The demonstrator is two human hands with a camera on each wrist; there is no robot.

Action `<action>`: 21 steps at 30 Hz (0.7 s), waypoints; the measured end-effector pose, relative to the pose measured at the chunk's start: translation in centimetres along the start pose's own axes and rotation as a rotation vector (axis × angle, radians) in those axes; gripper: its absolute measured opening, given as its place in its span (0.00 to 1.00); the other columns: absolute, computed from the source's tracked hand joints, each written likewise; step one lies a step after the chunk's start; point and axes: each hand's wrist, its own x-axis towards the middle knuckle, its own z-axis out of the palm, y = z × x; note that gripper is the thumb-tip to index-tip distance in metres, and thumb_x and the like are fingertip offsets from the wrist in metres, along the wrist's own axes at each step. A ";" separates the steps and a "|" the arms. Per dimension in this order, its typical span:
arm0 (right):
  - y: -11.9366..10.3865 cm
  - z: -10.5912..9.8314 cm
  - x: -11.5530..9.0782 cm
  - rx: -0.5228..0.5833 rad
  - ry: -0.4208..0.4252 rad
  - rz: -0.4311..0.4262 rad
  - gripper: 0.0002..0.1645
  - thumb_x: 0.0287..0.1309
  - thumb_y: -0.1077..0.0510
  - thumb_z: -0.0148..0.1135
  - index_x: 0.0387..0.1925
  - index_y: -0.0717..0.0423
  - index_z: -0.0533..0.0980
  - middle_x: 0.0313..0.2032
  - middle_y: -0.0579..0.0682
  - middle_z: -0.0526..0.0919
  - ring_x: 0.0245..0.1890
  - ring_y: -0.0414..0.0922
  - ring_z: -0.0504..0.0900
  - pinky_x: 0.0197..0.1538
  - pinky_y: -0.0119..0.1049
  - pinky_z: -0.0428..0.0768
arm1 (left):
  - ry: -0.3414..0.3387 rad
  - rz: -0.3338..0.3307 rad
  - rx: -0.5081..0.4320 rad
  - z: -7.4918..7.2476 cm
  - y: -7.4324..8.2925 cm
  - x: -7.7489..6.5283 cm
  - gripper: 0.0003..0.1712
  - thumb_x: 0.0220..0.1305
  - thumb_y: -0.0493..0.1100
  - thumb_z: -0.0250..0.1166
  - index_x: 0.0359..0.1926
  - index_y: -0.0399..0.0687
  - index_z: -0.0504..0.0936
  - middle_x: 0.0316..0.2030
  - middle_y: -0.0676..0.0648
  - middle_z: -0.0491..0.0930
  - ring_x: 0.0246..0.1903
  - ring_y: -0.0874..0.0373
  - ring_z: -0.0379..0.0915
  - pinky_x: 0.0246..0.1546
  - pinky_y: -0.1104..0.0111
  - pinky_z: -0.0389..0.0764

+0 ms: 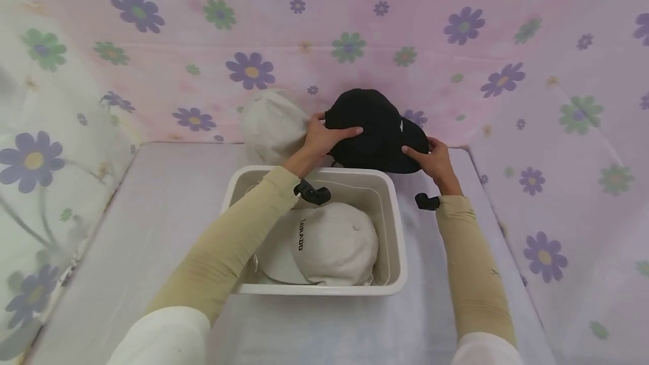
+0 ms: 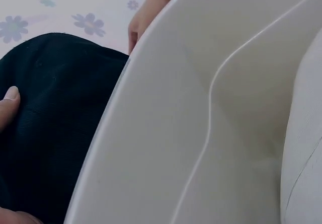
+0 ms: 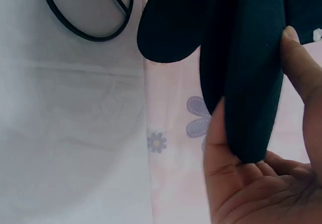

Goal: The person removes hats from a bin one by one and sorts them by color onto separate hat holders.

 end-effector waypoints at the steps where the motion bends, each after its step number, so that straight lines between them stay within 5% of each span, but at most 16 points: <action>1: -0.1 -0.1 0.0 -0.003 -0.015 0.004 0.50 0.67 0.42 0.63 0.76 0.68 0.55 0.70 0.70 0.66 0.66 0.63 0.71 0.65 0.51 0.75 | 0.001 -0.005 -0.003 0.0 0.0 -0.1 0.59 0.49 0.51 0.83 0.74 0.43 0.56 0.73 0.42 0.60 0.71 0.50 0.61 0.71 0.59 0.67; 12: -3.1 -2.6 -0.5 -0.130 -0.145 0.096 0.55 0.65 0.40 0.66 0.75 0.73 0.55 0.70 0.74 0.62 0.68 0.67 0.67 0.70 0.60 0.68 | -0.084 -0.155 -0.158 -1.2 0.6 0.1 0.61 0.52 0.54 0.81 0.77 0.44 0.53 0.75 0.42 0.56 0.73 0.48 0.59 0.73 0.54 0.65; 21: -4.1 -3.3 -0.7 -0.220 -0.186 0.179 0.62 0.61 0.35 0.68 0.76 0.74 0.51 0.71 0.75 0.59 0.71 0.67 0.63 0.72 0.61 0.64 | -0.070 -0.174 -0.160 -1.2 0.9 0.0 0.61 0.53 0.56 0.80 0.77 0.44 0.52 0.76 0.42 0.54 0.73 0.48 0.58 0.72 0.52 0.65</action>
